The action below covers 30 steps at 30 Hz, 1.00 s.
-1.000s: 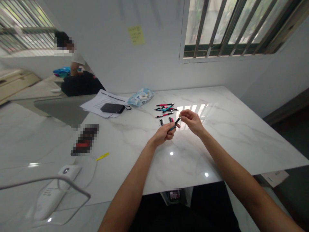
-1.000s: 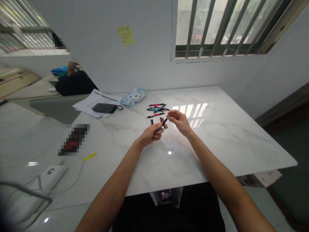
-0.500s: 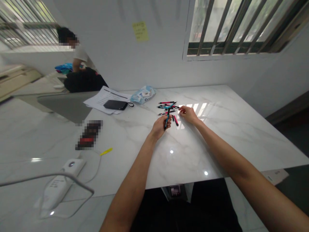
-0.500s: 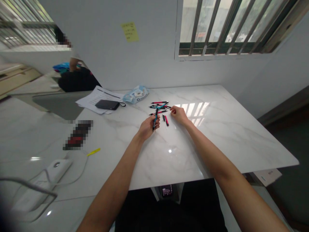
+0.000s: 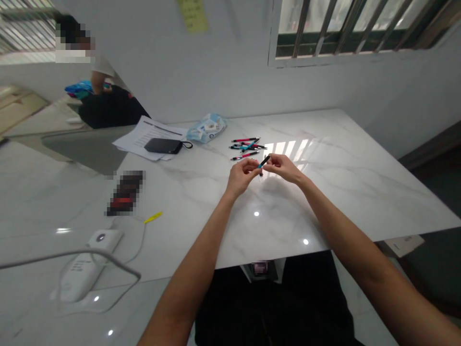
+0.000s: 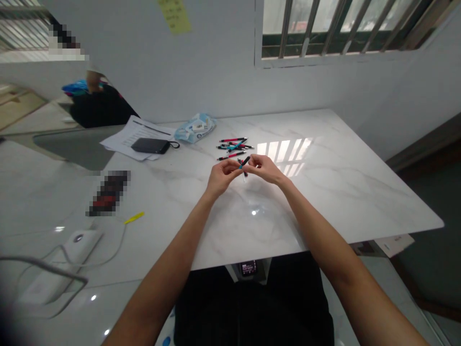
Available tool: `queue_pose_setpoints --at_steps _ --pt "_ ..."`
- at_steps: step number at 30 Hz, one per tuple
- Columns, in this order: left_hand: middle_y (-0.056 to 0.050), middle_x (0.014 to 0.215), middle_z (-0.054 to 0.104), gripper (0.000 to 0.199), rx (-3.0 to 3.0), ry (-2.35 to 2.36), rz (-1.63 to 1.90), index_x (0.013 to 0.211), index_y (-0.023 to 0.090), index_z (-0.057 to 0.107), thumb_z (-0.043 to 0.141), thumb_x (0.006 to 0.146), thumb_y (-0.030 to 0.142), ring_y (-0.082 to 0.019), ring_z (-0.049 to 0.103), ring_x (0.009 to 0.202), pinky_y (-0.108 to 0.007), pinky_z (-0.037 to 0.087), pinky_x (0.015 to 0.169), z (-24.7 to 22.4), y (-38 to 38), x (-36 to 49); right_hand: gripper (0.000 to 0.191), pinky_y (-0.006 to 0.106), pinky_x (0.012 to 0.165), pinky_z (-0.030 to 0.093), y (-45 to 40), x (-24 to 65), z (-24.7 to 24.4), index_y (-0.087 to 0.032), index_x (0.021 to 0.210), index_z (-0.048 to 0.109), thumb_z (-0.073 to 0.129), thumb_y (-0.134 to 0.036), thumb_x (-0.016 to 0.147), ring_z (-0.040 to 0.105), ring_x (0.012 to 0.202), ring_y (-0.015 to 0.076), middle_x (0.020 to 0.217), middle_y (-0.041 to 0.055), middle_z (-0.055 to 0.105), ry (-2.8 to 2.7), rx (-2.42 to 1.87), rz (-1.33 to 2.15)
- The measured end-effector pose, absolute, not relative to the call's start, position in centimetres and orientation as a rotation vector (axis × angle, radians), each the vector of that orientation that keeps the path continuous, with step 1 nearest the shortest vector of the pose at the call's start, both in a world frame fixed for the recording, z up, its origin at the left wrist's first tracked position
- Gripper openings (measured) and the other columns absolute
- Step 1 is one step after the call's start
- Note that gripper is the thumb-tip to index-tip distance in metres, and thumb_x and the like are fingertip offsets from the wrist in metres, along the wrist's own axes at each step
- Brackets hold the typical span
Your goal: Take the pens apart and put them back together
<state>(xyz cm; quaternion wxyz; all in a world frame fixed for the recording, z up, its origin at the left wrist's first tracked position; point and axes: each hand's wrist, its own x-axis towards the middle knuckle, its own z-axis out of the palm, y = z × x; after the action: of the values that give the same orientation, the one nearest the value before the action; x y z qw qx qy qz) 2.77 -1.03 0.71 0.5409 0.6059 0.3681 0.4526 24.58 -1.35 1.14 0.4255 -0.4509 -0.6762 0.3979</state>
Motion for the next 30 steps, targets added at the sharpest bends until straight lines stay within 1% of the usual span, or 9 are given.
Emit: queue_pose_setpoints --at_steps 2,4,9,12,15,18,21,25,30 --pt "-0.007 0.092 0.081 0.035 1.575 0.901 1.068 0.096 0.018 0.077 0.094 0.077 0.041 -0.02 0.077 0.084 -0.03 0.056 0.077 0.5 -1.4 3.1 0.058 0.031 0.059 0.025 -2.0 23.9 1.3 -0.024 0.066 0.046 0.08 -0.067 0.087 0.033 0.062 0.0122 0.062 -0.0065 0.037 -1.667 -1.203 0.925" --pt "-0.006 0.093 0.082 0.031 1.649 0.914 1.056 0.096 0.019 0.079 0.093 0.079 0.04 -0.02 0.076 0.085 -0.031 0.058 0.079 0.2 -1.6 3.4 0.065 0.033 0.06 0.022 -2.1 23.5 1.2 -0.024 0.061 0.043 0.076 -0.073 0.088 0.029 0.062 0.0125 0.058 -0.0063 0.032 -1.64 -1.24 0.845" --pt "-0.005 0.087 0.081 0.033 1.586 0.941 1.041 0.092 0.018 0.08 0.095 0.075 0.043 -0.018 0.074 0.077 -0.032 0.059 0.077 -0.5 -1.7 3.8 0.063 0.033 0.061 0.024 -1.9 23.2 0.7 -0.024 0.065 0.044 0.072 -0.075 0.091 0.031 0.062 0.013 0.06 -0.0055 0.035 -1.611 -1.217 0.795" --pt "-0.008 0.088 0.083 0.039 1.507 0.908 1.032 0.094 0.016 0.082 0.096 0.074 0.046 -0.018 0.075 0.078 -0.032 0.059 0.08 -0.6 -1.4 3.7 0.055 0.032 0.061 0.028 -1.8 23.4 0.7 -0.025 0.072 0.05 0.074 -0.07 0.092 0.035 0.064 0.0136 0.064 -0.0054 0.04 -1.603 -1.179 0.798" --pt "-0.01 0.091 0.084 0.043 1.451 0.892 1.053 0.093 0.015 0.082 0.098 0.072 0.048 -0.019 0.077 0.082 -0.033 0.06 0.081 -0.4 -1.1 3.4 0.049 0.03 0.063 0.037 -1.8 23.4 0.8 -0.024 0.081 0.058 0.079 -0.067 0.09 0.045 0.069 0.0147 0.072 -0.0032 0.051 -1.567 -1.106 0.869" --pt "-0.01 0.091 0.084 0.045 1.425 0.886 1.083 0.093 0.015 0.083 0.1 0.07 0.05 -0.02 0.077 0.081 -0.032 0.061 0.079 -0.2 -0.9 3.2 0.044 0.031 0.07 0.048 -1.8 23.3 1.1 -0.022 0.095 0.071 0.082 -0.064 0.087 0.06 0.082 0.0177 0.086 0.0017 0.066 -1.515 -1.024 0.955" --pt "-0.01 0.091 0.084 0.047 1.423 0.862 1.081 0.094 0.015 0.083 0.101 0.07 0.051 -0.02 0.077 0.081 -0.033 0.061 0.079 -0.2 -0.9 3.1 0.042 0.033 0.077 0.054 -1.9 23.1 1.3 -0.021 0.106 0.078 0.084 -0.058 0.085 0.065 0.087 0.0194 0.091 0.0031 0.071 -1.485 -0.961 0.983" --pt "-0.008 0.091 0.083 0.045 1.424 0.852 1.055 0.095 0.016 0.083 0.1 0.071 0.05 -0.02 0.078 0.083 -0.034 0.064 0.079 -0.1 -1.1 3.3 0.041 0.033 0.078 0.057 -1.9 22.9 1.4 -0.021 0.115 0.079 0.088 -0.048 0.085 0.064 0.081 0.0167 0.083 -0.0007 0.066 -1.461 -0.897 1.0" --pt "-0.009 0.094 0.081 0.043 1.428 0.848 1.06 0.097 0.013 0.082 0.098 0.075 0.046 -0.02 0.078 0.083 -0.035 0.065 0.079 -0.1 -1.1 3.4 0.05 0.036 0.087 0.06 -2.1 23.0 1.6 -0.022 0.126 0.075 0.087 -0.05 0.087 0.072 0.095 0.0197 0.1 0.0035 0.075 -1.467 -0.883 1.037"
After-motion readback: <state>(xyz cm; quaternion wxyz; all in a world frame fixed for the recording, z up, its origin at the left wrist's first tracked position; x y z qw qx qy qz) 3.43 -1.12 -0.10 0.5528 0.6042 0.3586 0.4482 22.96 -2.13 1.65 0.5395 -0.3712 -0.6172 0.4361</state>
